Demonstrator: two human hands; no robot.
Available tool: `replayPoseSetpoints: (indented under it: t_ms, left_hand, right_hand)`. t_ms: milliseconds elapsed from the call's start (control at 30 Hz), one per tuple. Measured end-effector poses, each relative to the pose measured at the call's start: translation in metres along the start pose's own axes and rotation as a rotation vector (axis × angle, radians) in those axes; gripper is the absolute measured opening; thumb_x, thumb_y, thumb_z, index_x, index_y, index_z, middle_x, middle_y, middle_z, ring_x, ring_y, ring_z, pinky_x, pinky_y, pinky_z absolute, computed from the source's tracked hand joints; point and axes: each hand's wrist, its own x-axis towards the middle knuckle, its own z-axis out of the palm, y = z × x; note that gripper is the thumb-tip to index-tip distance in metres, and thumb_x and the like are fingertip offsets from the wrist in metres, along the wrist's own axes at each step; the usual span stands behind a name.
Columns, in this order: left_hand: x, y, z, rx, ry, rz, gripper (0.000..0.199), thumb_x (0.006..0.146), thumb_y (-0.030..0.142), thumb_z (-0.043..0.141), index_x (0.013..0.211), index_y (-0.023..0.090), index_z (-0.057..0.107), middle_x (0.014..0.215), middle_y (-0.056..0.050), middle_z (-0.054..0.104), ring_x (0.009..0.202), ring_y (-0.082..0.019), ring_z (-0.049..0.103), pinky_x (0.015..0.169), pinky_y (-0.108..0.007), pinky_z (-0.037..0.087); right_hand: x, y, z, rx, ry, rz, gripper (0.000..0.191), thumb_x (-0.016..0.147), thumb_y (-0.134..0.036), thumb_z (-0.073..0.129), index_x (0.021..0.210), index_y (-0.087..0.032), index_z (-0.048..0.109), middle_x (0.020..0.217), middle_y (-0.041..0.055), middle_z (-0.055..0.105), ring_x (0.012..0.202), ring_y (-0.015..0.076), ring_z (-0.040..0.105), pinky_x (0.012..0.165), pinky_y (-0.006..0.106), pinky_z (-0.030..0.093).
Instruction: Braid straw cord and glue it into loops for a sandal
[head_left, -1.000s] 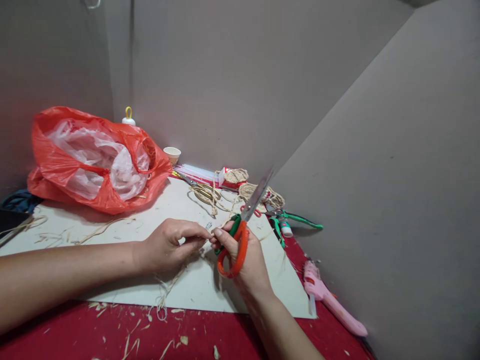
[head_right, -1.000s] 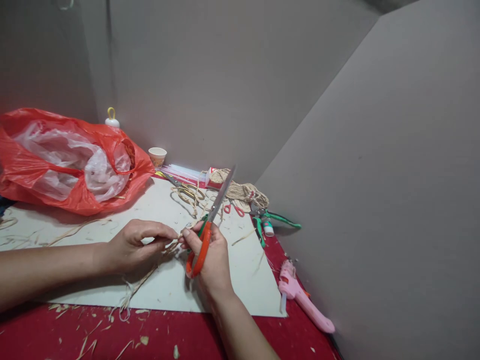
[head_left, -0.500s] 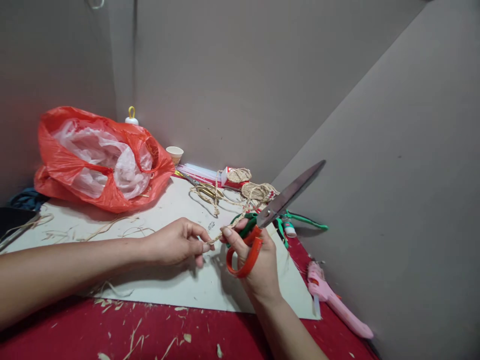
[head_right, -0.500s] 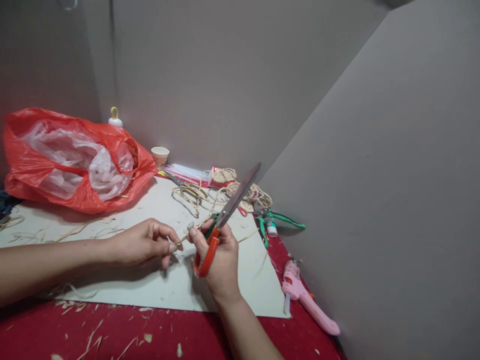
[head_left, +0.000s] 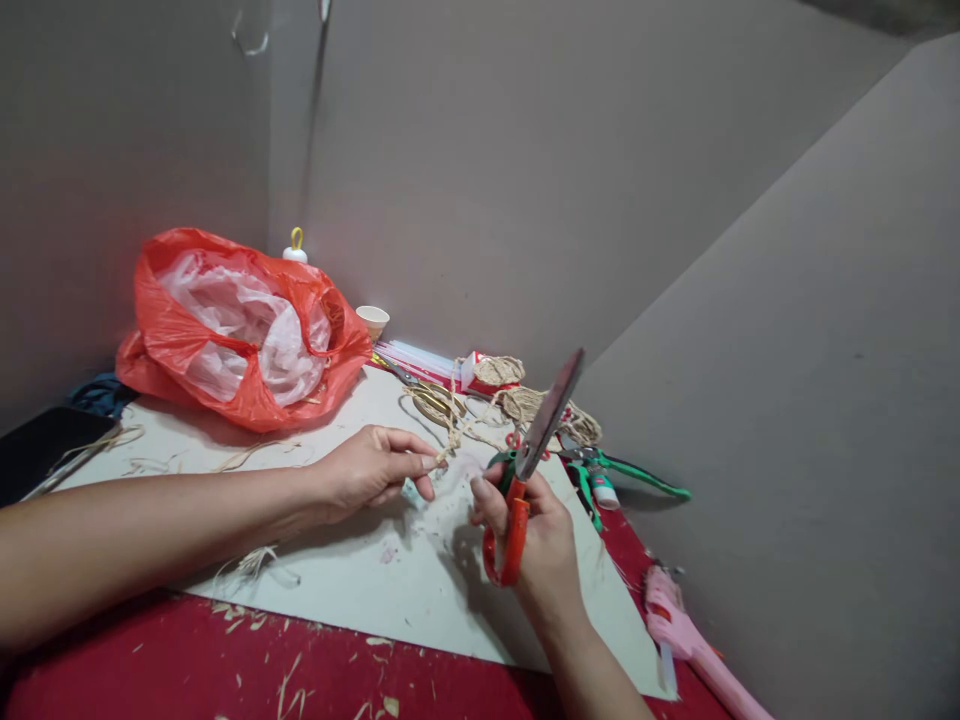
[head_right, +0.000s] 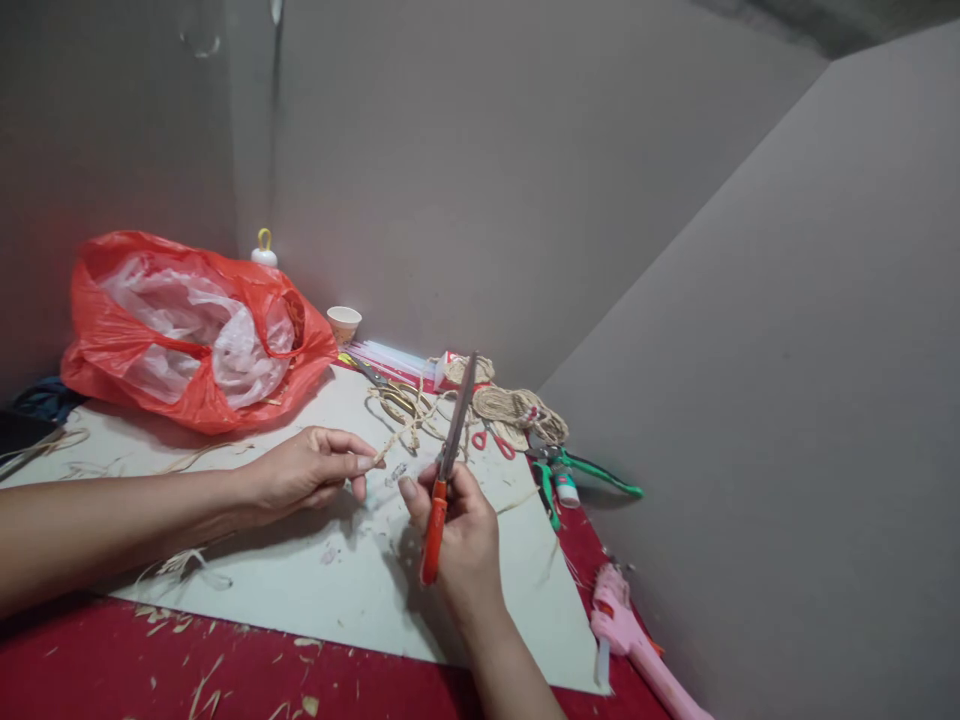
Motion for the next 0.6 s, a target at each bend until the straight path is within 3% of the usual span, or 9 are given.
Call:
replayPoseSetpoints:
  t_ms: [267, 467, 600]
  left_hand:
    - [0.014, 0.009, -0.021, -0.067, 0.182, 0.143, 0.022, 0.077, 0.030, 0.067, 0.088, 0.012, 0.063, 0.061, 0.000, 0.064, 0.029, 0.000, 0.026, 0.032, -0.019, 0.011]
    - [0.015, 0.009, -0.024, -0.079, 0.180, 0.148, 0.018, 0.078, 0.028, 0.065, 0.087, 0.011, 0.064, 0.062, 0.000, 0.063, 0.029, 0.000, 0.027, 0.032, -0.019, 0.012]
    - [0.015, 0.009, -0.022, -0.093, 0.194, 0.124, 0.014, 0.080, 0.023, 0.062, 0.086, 0.011, 0.065, 0.061, 0.000, 0.063, 0.029, 0.000, 0.027, 0.032, -0.018, 0.012]
  right_hand:
    - [0.018, 0.020, -0.020, -0.520, -0.121, -0.268, 0.024, 0.079, -0.041, 0.056, 0.078, -0.024, 0.039, 0.058, -0.0055, 0.045, 0.051, 0.0135, 0.043, 0.049, 0.024, 0.037]
    - [0.029, 0.036, -0.030, -0.991, -0.086, -0.331, 0.021, 0.076, -0.041, 0.055, 0.081, -0.025, 0.043, 0.059, -0.0031, 0.054, 0.052, 0.0172, 0.051, 0.049, 0.025, 0.034]
    - [0.031, 0.041, -0.031, -1.056, -0.067, -0.398, 0.019, 0.075, -0.040, 0.055, 0.080, -0.024, 0.047, 0.064, -0.0020, 0.057, 0.055, 0.0168, 0.054, 0.051, 0.024, 0.035]
